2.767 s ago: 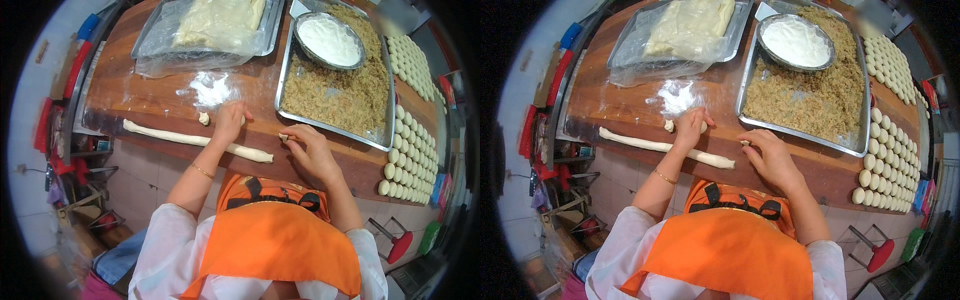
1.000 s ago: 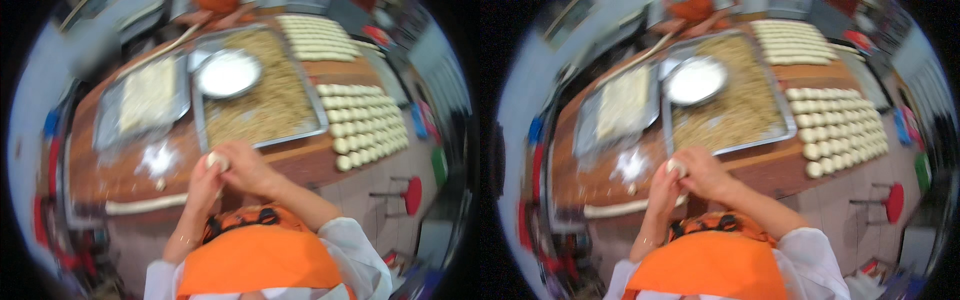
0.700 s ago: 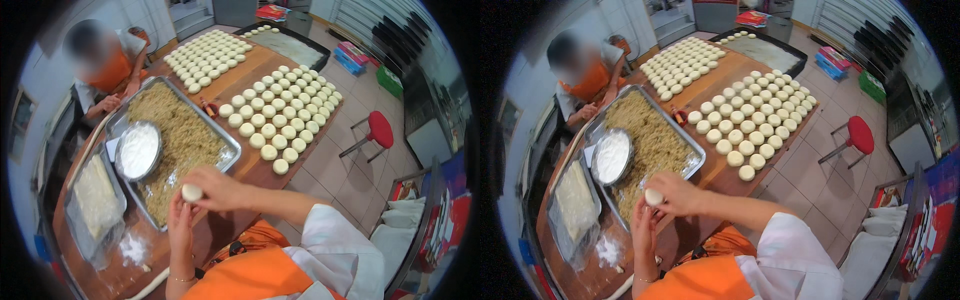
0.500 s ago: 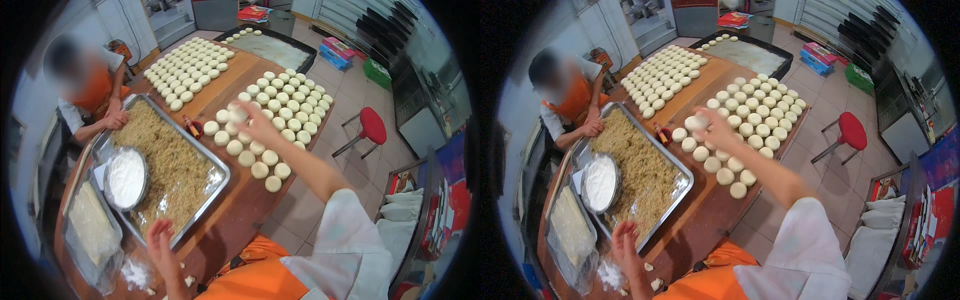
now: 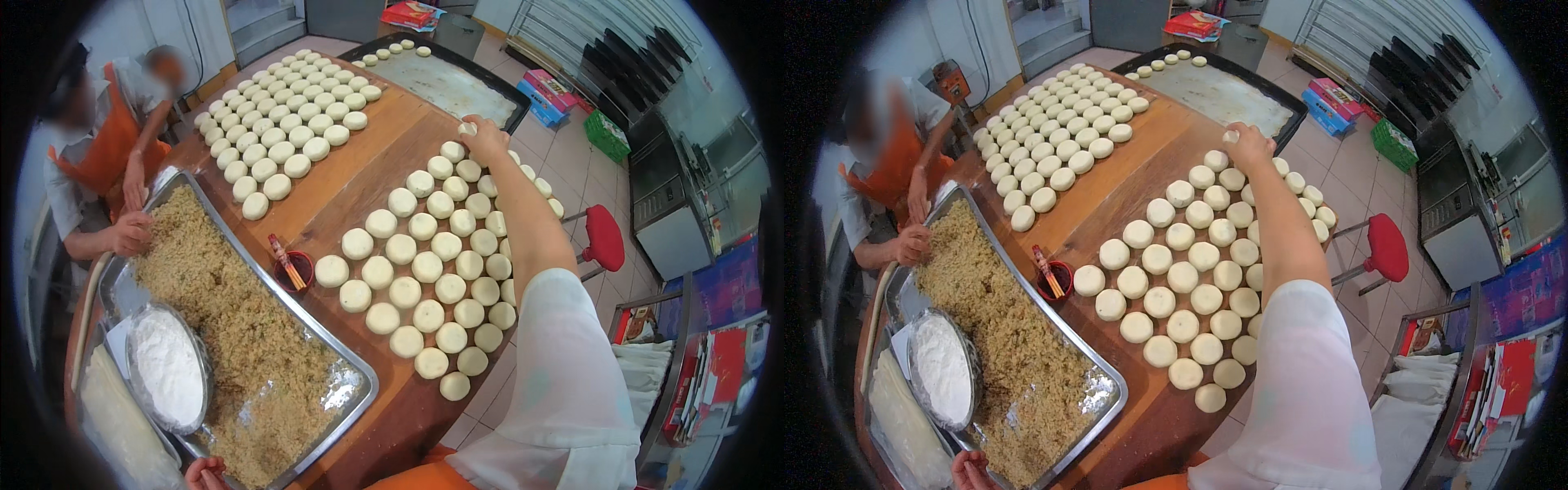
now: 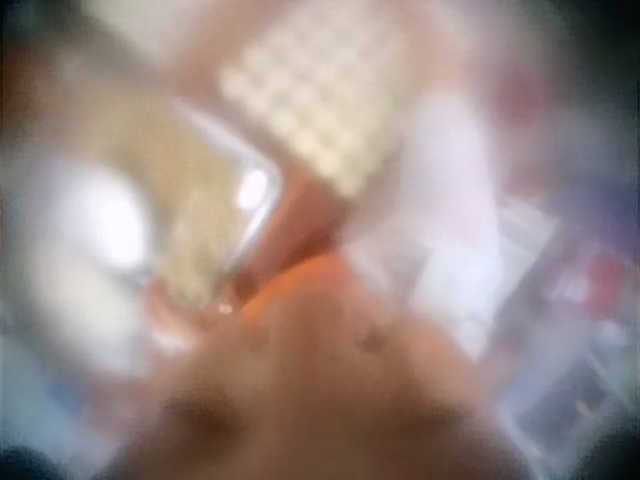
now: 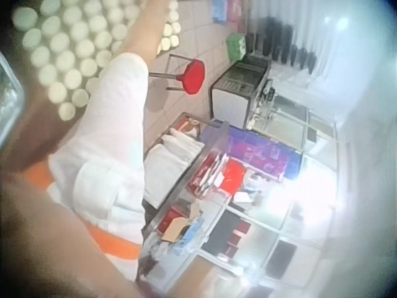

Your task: The person pinches off small pieces of dough from a long roll, flattens them by hand, fills them with a peanut-like mixture from a tray, and seals them into round buns before placing them on a wooden table.

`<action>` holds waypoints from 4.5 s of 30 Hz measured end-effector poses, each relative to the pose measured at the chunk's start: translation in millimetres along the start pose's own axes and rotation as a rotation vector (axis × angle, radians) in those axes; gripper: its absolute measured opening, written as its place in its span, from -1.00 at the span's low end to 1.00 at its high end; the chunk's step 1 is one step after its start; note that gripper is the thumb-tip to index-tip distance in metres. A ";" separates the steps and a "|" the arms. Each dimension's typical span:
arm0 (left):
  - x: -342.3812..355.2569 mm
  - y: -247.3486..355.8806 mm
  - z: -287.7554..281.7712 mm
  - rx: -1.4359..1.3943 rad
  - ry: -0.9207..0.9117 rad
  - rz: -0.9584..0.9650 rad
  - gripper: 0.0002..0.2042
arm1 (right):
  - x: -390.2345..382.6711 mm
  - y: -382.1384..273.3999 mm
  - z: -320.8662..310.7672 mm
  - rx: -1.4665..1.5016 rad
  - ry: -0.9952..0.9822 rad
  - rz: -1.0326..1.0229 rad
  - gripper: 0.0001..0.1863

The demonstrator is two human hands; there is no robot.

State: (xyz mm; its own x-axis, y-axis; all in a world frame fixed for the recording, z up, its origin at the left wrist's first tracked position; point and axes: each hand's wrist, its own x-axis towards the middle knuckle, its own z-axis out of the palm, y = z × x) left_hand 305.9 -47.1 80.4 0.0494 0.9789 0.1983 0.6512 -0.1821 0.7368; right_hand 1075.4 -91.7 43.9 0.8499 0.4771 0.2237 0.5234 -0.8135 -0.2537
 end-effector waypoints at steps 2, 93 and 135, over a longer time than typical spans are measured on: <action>3.4 -2.4 5.0 0.042 0.001 0.004 -0.77 | 9.6 3.1 3.7 -0.065 -0.116 -0.059 -0.53; -151.1 -91.9 -115.0 0.070 0.249 0.072 -0.79 | -649.4 -352.5 -91.7 1.243 -1.306 -0.630 -0.82; -52.0 -124.8 -59.5 0.681 0.041 0.369 -0.39 | -611.2 -286.3 -92.3 1.020 -0.741 -1.246 -0.87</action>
State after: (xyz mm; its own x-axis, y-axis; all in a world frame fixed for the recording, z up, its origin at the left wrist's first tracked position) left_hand 177.0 -80.9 16.6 0.3346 0.8592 0.3870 0.9204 -0.3861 0.0614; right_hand 400.5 -181.1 66.6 -0.3487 0.8639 0.3635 0.4005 0.4880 -0.7755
